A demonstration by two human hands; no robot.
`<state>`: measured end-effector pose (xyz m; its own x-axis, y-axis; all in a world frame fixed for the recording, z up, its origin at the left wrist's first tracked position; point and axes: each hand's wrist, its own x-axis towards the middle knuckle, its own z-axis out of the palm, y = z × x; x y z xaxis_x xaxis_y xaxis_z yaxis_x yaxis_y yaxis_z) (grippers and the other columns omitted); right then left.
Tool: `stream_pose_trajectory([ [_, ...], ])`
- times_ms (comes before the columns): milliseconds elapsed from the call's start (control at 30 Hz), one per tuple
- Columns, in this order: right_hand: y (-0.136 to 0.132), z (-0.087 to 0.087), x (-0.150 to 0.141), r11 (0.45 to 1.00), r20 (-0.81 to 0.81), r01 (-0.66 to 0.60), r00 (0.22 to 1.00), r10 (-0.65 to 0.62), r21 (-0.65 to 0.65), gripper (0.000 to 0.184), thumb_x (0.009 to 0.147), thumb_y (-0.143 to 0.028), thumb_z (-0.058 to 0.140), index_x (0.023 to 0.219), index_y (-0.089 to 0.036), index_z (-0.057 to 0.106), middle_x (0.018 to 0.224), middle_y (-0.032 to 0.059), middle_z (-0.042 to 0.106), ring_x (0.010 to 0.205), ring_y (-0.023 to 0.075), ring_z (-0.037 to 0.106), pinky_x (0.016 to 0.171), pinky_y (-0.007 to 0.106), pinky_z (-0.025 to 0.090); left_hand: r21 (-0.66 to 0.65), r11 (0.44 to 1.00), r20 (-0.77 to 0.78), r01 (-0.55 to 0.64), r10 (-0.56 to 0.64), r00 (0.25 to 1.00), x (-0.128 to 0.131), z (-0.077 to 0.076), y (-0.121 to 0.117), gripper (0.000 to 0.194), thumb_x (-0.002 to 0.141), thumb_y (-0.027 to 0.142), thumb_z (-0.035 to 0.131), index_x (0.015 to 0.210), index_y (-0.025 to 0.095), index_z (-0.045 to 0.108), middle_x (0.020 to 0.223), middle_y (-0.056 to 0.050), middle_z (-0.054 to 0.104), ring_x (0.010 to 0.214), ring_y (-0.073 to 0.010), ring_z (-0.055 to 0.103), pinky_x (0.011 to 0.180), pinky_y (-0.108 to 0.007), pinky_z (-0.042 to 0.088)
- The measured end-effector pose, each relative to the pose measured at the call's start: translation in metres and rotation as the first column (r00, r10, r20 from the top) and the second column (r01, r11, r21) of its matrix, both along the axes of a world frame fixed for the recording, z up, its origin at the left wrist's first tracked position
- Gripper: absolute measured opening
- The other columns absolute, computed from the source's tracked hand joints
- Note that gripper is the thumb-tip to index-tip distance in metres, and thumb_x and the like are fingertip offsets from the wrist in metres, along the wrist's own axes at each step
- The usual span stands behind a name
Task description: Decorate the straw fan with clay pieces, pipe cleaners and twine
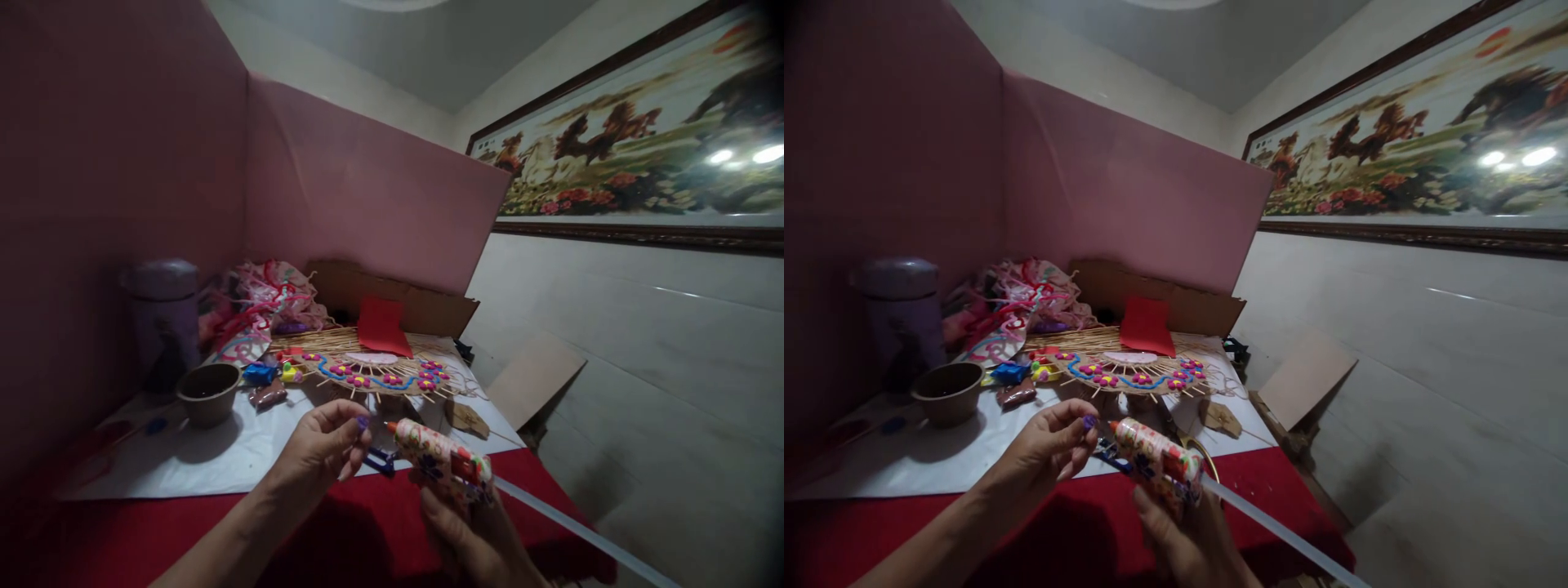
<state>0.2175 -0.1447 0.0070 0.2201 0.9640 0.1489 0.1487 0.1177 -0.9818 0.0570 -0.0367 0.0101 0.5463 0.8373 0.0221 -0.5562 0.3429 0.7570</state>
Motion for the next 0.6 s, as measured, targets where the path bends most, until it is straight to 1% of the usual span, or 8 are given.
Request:
stream_pose_trajectory([
  [100,0.0,0.003,-0.006,0.999,0.079,0.029,0.997,-0.026,-0.031,0.037,0.069,-0.054,0.065,0.08,-0.019,0.064,0.046,-0.0019,0.046,0.041,0.0098,0.038,0.037,0.022,0.031,-0.041,0.999,0.005,0.006,-0.006,1.0,-0.002,0.001,0.002,0.027,0.052,0.023,0.084,0.069,0.014,0.065,0.056,-0.002,0.062,0.042,-0.0053,0.05,0.037,-0.013,0.033],
  [200,0.004,0.005,-0.008,1.0,0.098,0.025,0.995,-0.023,-0.018,0.037,0.07,-0.053,0.064,0.088,-0.021,0.065,0.049,-0.0007,0.049,0.046,0.0136,0.044,0.04,0.024,0.038,-0.046,0.999,0.004,0.003,-0.003,1.0,-0.002,0.0,0.004,0.028,0.05,0.022,0.084,0.068,0.013,0.065,0.055,-0.003,0.062,0.042,-0.0058,0.051,0.037,-0.013,0.033],
  [300,0.007,0.009,-0.009,1.0,0.141,-0.005,0.99,0.007,-0.009,0.041,0.072,-0.052,0.063,0.098,-0.021,0.065,0.052,0.0,0.051,0.057,0.0182,0.054,0.049,0.026,0.046,-0.038,0.999,-0.005,-0.008,0.008,1.0,-0.001,-0.001,0.003,0.027,0.051,0.021,0.084,0.068,0.013,0.065,0.056,-0.003,0.063,0.042,-0.0059,0.051,0.037,-0.013,0.033],
  [367,0.008,0.012,-0.008,0.999,0.184,-0.024,0.982,0.029,-0.028,0.045,0.074,-0.051,0.061,0.105,-0.018,0.063,0.056,0.0009,0.054,0.065,0.0202,0.058,0.056,0.027,0.049,-0.036,0.999,-0.012,-0.006,0.006,1.0,-0.001,-0.001,0.003,0.026,0.052,0.021,0.083,0.068,0.013,0.064,0.057,-0.003,0.064,0.042,-0.0055,0.051,0.037,-0.013,0.033],
  [467,0.009,0.012,-0.007,0.997,0.223,-0.068,0.972,0.074,-0.037,0.048,0.076,-0.05,0.059,0.111,-0.018,0.06,0.068,0.0034,0.061,0.077,0.0227,0.06,0.066,0.029,0.052,-0.023,1.0,-0.017,-0.006,0.005,1.0,-0.001,-0.002,0.003,0.025,0.054,0.023,0.083,0.068,0.013,0.065,0.056,-0.003,0.063,0.039,-0.0049,0.049,0.036,-0.013,0.03],
  [533,0.009,0.008,-0.005,0.996,0.225,-0.087,0.971,0.086,-0.003,0.047,0.076,-0.049,0.059,0.111,-0.018,0.059,0.081,0.0055,0.064,0.086,0.0239,0.06,0.076,0.032,0.051,-0.017,1.0,-0.022,-0.007,0.007,1.0,-0.001,-0.003,0.004,0.026,0.053,0.025,0.083,0.068,0.013,0.065,0.053,-0.002,0.062,0.037,-0.0048,0.048,0.034,-0.013,0.028],
  [600,0.01,0.001,-0.002,0.997,0.215,-0.076,0.974,0.066,0.034,0.045,0.075,-0.047,0.06,0.109,-0.018,0.059,0.094,0.0075,0.065,0.091,0.0244,0.06,0.082,0.035,0.05,-0.018,1.0,-0.028,-0.006,0.006,1.0,-0.001,-0.003,0.004,0.027,0.052,0.026,0.083,0.068,0.013,0.065,0.051,-0.002,0.062,0.036,-0.0048,0.048,0.034,-0.013,0.027],
])
